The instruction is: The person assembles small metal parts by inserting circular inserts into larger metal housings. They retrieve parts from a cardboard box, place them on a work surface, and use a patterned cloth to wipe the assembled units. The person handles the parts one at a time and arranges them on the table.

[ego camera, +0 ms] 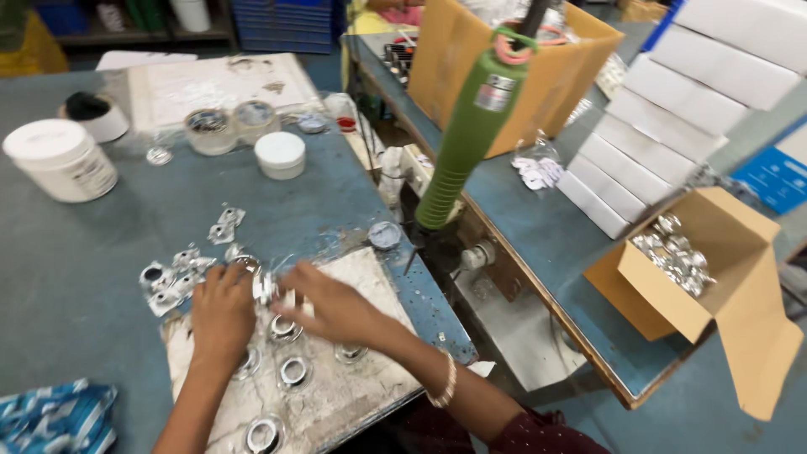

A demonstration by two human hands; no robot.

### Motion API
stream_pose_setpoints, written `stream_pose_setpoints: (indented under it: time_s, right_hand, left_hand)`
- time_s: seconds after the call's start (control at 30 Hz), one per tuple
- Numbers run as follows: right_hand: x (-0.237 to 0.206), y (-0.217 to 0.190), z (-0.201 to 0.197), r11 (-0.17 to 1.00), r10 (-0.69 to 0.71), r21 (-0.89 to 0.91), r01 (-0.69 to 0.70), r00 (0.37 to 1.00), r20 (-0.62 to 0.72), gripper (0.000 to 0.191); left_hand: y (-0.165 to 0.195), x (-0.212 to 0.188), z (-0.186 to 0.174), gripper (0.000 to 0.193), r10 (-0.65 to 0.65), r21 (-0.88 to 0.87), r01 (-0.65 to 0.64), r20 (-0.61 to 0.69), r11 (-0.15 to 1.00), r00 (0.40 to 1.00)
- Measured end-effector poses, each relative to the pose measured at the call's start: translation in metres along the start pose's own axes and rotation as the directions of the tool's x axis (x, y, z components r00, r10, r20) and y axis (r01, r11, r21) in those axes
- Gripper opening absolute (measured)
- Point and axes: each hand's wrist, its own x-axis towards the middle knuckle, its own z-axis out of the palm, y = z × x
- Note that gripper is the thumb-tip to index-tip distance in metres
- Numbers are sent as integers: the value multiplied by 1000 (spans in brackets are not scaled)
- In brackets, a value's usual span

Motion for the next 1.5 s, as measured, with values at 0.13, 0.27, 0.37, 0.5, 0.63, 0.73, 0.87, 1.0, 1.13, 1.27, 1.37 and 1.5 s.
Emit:
stream_pose_setpoints:
  time_s: [0.13, 0.27, 0.37, 0.5, 0.63, 0.73, 0.87, 1.0, 1.13, 1.27, 1.37, 1.5]
  right_hand:
    - [-66, -14, -16, 997, 64, 44, -69, 993, 96, 39]
    - [-121, -8, -21, 979, 181, 67, -193, 972, 151, 46]
    - [-155, 0, -19, 973, 186, 106, -207, 967, 175, 46]
    - [-171, 10, -12, 982, 180, 30, -188, 969, 170, 43]
    - [-166, 16, 4, 991, 127, -63, -122, 988, 90, 42]
    - [-158, 22, 12, 989, 125, -87, -116, 987, 102, 41]
    - [-151, 31, 19, 991, 106, -83, -102, 993, 57, 40]
    - [-153, 34, 21, 991, 91, -100, -89, 996, 12, 38]
    - [-159, 29, 18, 995, 92, -30, -93, 995, -34, 33]
    - [-159, 20, 10, 967, 230, 126, -221, 971, -67, 31]
    - [-151, 15, 5, 936, 341, 138, -323, 930, -139, 30]
    - [-121, 13, 4, 939, 343, 93, -330, 897, -280, 27]
  left_hand:
    - [-7, 4, 0, 14, -26, 35, 24, 72, 999, 997]
    - [-20, -5, 19, 17, -78, -95, 73, -53, 993, 996]
    - [-37, -26, 58, 21, -187, -489, 190, 56, 851, 981]
    - [-26, -77, 128, 23, -168, -600, 425, 436, 678, 884]
    - [-2, -120, 149, 25, -103, -485, 661, 758, 573, 645]
    - [5, -131, 137, 27, -78, -450, 727, 822, 519, 564]
    - [13, -143, 155, 30, -60, -468, 744, 827, 476, 559]
    - [4, -141, 159, 33, -56, -549, 710, 773, 441, 632]
    - [-1, -139, 150, 37, -125, -642, 663, 675, 385, 727]
    - [11, -154, 123, 35, -116, -543, 294, 338, 786, 934]
    - [33, -176, 95, 33, -87, -445, 149, 156, 883, 984]
    - [53, -186, 56, 31, -169, -385, 242, 214, 890, 962]
